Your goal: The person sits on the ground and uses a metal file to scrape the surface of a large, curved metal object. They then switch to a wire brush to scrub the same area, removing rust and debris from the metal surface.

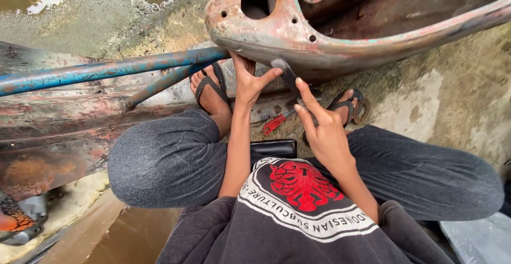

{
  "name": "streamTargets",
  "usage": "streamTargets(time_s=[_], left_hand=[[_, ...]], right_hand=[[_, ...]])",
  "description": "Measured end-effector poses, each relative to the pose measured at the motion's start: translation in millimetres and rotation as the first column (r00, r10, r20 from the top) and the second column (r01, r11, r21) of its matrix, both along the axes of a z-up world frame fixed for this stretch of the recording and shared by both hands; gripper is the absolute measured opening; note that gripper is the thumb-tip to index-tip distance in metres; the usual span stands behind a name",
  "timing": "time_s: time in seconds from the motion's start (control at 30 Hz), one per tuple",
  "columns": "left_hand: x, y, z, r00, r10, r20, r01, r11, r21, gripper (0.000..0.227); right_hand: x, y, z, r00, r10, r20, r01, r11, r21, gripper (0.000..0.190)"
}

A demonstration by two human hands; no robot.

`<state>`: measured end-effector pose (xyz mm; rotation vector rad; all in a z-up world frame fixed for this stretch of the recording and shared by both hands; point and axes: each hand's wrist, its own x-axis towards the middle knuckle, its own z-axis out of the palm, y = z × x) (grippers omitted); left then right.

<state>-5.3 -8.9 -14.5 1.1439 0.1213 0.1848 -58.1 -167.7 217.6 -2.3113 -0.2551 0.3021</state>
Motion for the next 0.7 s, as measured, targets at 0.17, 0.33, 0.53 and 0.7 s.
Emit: streamTargets(time_s=[0.17,0.33,0.53,0.7], left_hand=[[0.9,-6.4,9.8,1.0,0.002,-0.012,-0.002,0.999,-0.036,0.146],[4.9,-4.8,-6.0,1.0,0.018,-0.021,-0.02,0.994,-0.111,0.14],[2.6,-5.5,-8.6,0.999,0.025,-0.033,-0.03,0.984,-0.177,0.131],[4.9,-1.8,1.5,0.999,0.024,0.041,-0.015,0.979,-0.202,0.119]], right_hand=[[0.6,7.2,6.7,1.0,0.002,0.006,-0.001,0.996,-0.086,0.052],[-7.3,8.3,-15.6,1.0,-0.027,-0.005,0.026,0.992,-0.125,0.052],[-9.5,15.0,-14.7,0.997,-0.047,-0.061,0.041,0.995,-0.09,0.05],[-7.8,13.6,-15.7,1.0,-0.012,-0.014,0.012,0.998,-0.063,0.05]])
